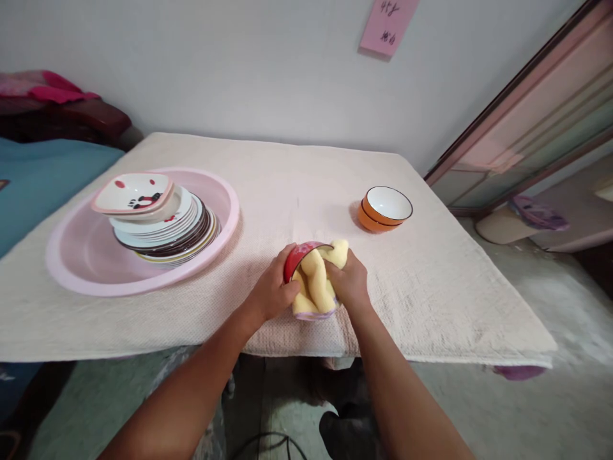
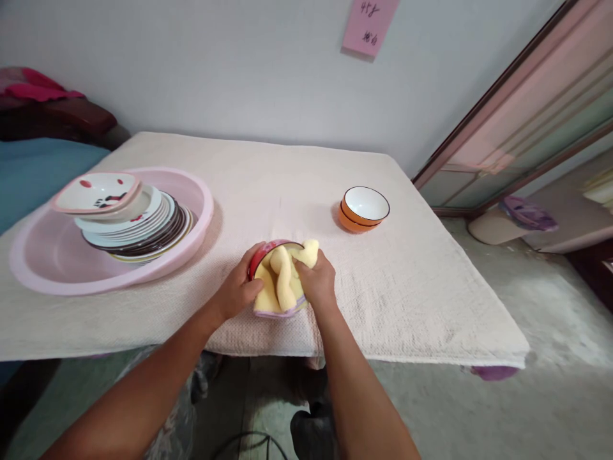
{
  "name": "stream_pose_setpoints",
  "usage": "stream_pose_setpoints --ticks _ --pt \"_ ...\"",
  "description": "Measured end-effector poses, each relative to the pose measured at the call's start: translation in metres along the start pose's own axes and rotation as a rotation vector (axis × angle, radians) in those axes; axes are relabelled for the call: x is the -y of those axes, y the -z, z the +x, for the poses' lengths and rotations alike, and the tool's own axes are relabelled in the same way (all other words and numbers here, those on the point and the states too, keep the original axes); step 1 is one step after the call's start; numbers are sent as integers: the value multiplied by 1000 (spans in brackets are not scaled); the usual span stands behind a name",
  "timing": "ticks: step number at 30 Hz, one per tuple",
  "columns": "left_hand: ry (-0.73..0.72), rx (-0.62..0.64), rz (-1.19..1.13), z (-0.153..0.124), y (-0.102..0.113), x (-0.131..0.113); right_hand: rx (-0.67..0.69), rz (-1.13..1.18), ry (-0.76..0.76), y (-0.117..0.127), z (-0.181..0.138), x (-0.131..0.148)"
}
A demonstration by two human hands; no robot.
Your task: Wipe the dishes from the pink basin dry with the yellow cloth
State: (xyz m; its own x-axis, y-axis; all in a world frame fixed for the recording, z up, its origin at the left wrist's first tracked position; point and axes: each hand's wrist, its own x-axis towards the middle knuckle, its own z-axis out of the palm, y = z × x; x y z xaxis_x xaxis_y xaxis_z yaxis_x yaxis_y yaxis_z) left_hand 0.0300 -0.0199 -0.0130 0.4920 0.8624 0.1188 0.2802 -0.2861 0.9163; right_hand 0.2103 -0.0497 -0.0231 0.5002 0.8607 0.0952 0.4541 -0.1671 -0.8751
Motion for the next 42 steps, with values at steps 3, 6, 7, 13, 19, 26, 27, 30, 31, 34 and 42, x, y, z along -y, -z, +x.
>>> stream_pose_setpoints --ticks 3,6,7,13,19,26,27,30,31,34,42 --pt "27 93 131 -2 6 -8 -24 -296 287 3 -2 3" --pt "46 186 192 -3 13 -17 71 -412 599 1 -7 15" --pt "57 210 204 -3 15 -20 95 -418 675 0 -8 20" --pt "84 197 251 -4 18 -26 44 -418 678 -8 -12 30" --pt "60 127 235 -6 16 -19 65 -448 308 -6 -3 19" --pt "85 43 346 -5 9 -9 164 -347 231 9 4 3" --pt "74 34 367 -5 8 -9 131 -364 302 9 1 4" --pt "44 23 415 -4 6 -10 99 -405 511 9 -8 15" --pt "34 28 427 -4 6 -10 107 -410 564 9 -11 20" --pt "2 37 474 -4 9 -9 181 -360 645 10 -14 30" --pt "-114 -98 458 -3 15 -10 463 100 257 23 1 3"
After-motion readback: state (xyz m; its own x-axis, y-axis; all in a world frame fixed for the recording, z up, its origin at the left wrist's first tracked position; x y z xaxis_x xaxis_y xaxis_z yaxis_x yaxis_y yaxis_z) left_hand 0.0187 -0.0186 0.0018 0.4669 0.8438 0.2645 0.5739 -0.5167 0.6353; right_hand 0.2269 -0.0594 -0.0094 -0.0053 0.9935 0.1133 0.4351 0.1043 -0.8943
